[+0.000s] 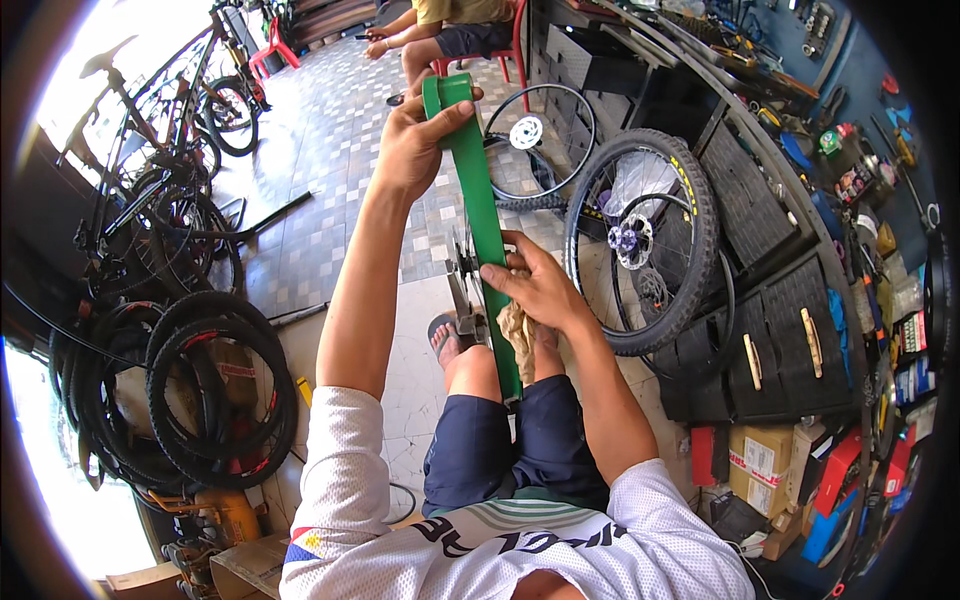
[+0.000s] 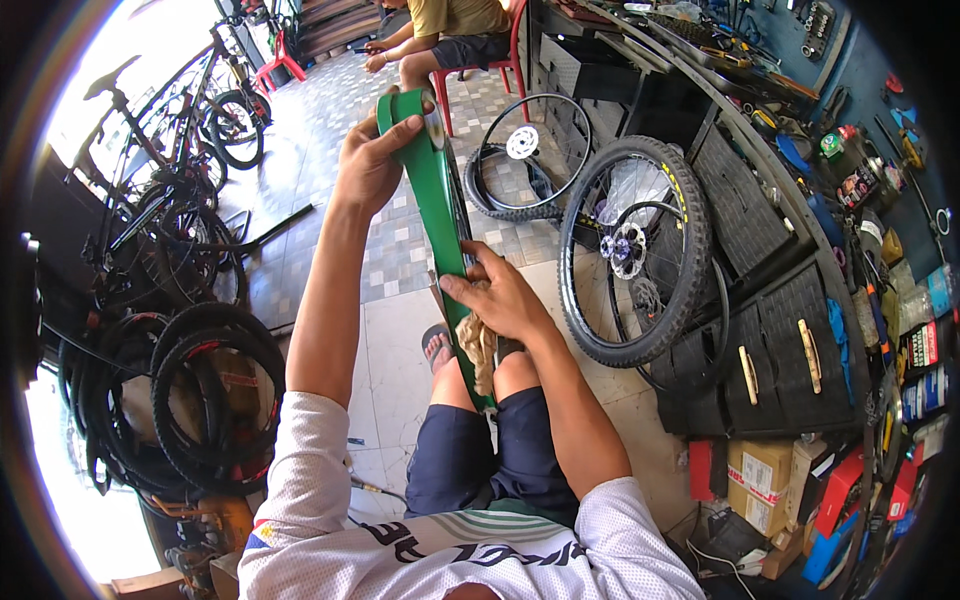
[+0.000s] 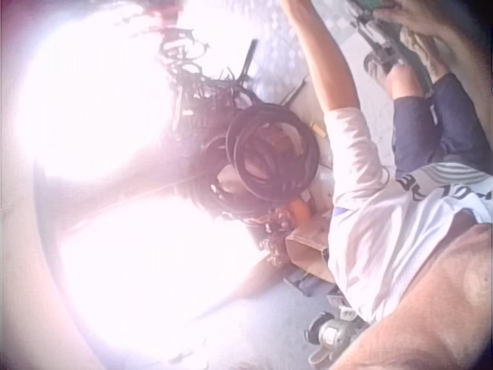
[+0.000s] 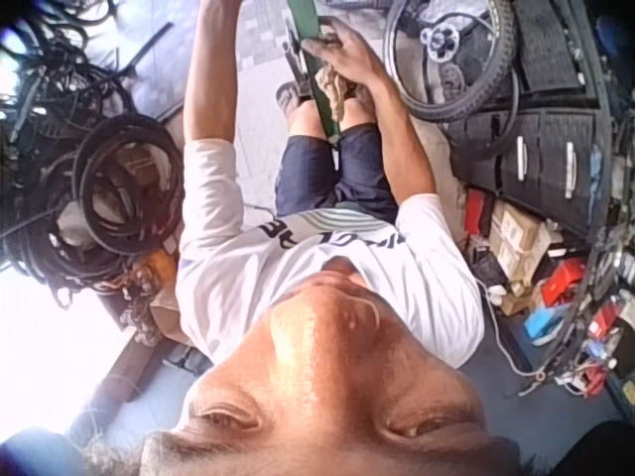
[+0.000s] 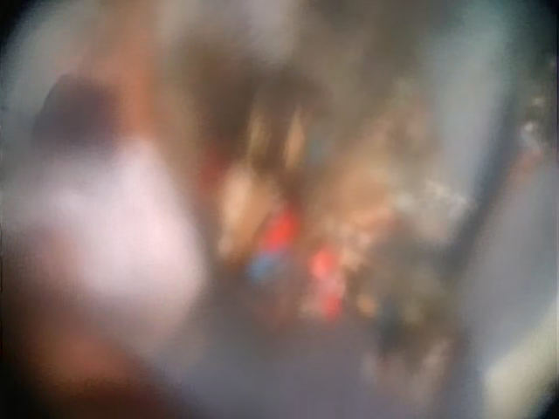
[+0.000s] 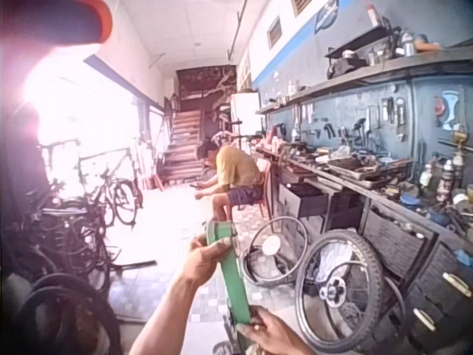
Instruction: The person wraps green tape around a bicycle rim, using a utility knife to cut the tape and scissors to trim the edges. They wipe the rim with a cloth and continue wrapping until the rim is fully covered.
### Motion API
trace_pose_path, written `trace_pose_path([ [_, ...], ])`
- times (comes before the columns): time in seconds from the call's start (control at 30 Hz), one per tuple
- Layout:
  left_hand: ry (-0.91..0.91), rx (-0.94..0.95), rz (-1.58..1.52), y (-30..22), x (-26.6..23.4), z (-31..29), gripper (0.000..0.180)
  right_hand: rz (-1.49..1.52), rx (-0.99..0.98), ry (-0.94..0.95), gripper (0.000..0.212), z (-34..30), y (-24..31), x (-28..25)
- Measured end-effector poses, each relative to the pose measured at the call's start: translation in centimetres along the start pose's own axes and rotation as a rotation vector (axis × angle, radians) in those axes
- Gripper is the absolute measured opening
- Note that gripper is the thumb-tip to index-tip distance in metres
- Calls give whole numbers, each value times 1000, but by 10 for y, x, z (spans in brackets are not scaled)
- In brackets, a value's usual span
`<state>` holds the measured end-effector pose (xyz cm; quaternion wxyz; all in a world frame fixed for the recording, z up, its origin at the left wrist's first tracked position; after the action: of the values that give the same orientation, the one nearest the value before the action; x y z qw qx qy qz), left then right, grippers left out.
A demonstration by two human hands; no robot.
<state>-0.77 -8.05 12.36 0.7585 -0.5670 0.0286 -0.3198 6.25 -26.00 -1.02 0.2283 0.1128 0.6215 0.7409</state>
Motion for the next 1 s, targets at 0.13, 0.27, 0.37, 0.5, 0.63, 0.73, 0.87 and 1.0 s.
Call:
trace_pose_path([
  [0.13,15,-190,-350,-12,8,16,43,179,98,39,61,-14,-12,5],
  [0.27,-12,-82,-85,-27,9,31,37,62,57,-18,61,-22,-13,5],
  [0.37,4,240,121,-40,6,43,35,10,86,11,58,-41,-17,3],
  [0.5,40,-49,-101,-19,10,41,30,36,72,6,58,-59,-35,2],
  [0.63,84,14,-129,-26,18,43,38,50,53,-6,57,-77,-47,2],
  [0.73,0,324,172,-29,1,58,34,156,56,18,56,-82,-47,6],
  [0.87,-128,535,431,-33,-10,61,27,187,35,12,55,-82,-35,7],
  [1.0,-146,524,435,-17,-17,68,28,178,69,11,56,-84,-40,6],
])
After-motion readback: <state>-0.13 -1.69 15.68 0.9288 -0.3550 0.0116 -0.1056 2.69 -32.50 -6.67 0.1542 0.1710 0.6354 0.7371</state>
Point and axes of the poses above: each hand's wrist, its own z-axis towards the middle knuckle, its own x-axis out of the palm, y = z × x, the point moved 8 cm from there along z, towards the middle knuckle, and after that the axes turned 15 degrees about -y, right-handed, at the moved point
